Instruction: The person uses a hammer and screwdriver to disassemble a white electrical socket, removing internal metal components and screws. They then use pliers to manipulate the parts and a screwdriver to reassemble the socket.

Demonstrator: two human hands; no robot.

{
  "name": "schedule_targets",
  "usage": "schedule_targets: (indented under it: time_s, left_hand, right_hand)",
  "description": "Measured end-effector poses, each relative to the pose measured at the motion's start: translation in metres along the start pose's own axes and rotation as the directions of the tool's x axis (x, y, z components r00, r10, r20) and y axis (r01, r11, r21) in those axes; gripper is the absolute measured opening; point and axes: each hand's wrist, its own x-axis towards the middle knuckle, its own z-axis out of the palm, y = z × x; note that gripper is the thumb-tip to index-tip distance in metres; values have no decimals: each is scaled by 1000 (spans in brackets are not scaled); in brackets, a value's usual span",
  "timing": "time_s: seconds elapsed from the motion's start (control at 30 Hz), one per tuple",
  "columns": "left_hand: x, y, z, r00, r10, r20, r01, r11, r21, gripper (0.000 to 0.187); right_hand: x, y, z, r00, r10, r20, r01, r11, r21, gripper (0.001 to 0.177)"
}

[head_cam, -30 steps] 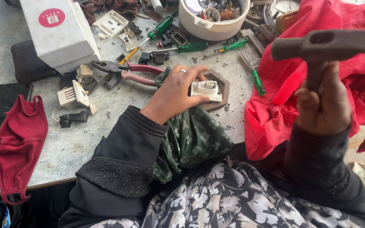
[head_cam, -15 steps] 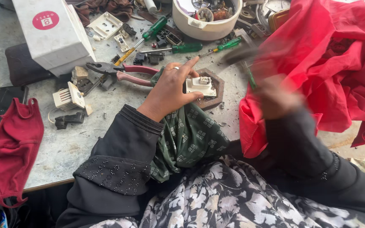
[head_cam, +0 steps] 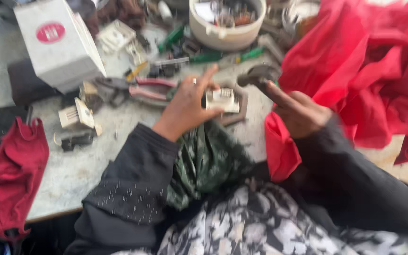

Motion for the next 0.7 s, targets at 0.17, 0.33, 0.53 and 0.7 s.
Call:
schedule_targets:
  time_s: [0.17, 0.33, 0.53, 0.7]
  left_hand:
    - [-3, -7, 5, 1000, 16, -1, -16, 1000, 7, 102]
    - [-3, -5, 3, 1000, -18, 15, 18, 1000, -1, 106]
    - [-1, 1, 1, 998, 56, -8, -56, 998, 43, 86]
    - [0, 9, -6, 999, 44, 7, -45, 997, 56, 54]
  right_hand:
    - [-4, -1, 12, 994, -46, -102, 34, 992, -123, 56]
    - [-9, 18, 41, 993, -96, -68, 73, 956, -283, 58]
    - [34, -28, 52, 999, -27, -41, 4, 879, -477, 57]
    - [37, -92, 44, 943, 256, 212, -81, 796, -600, 75]
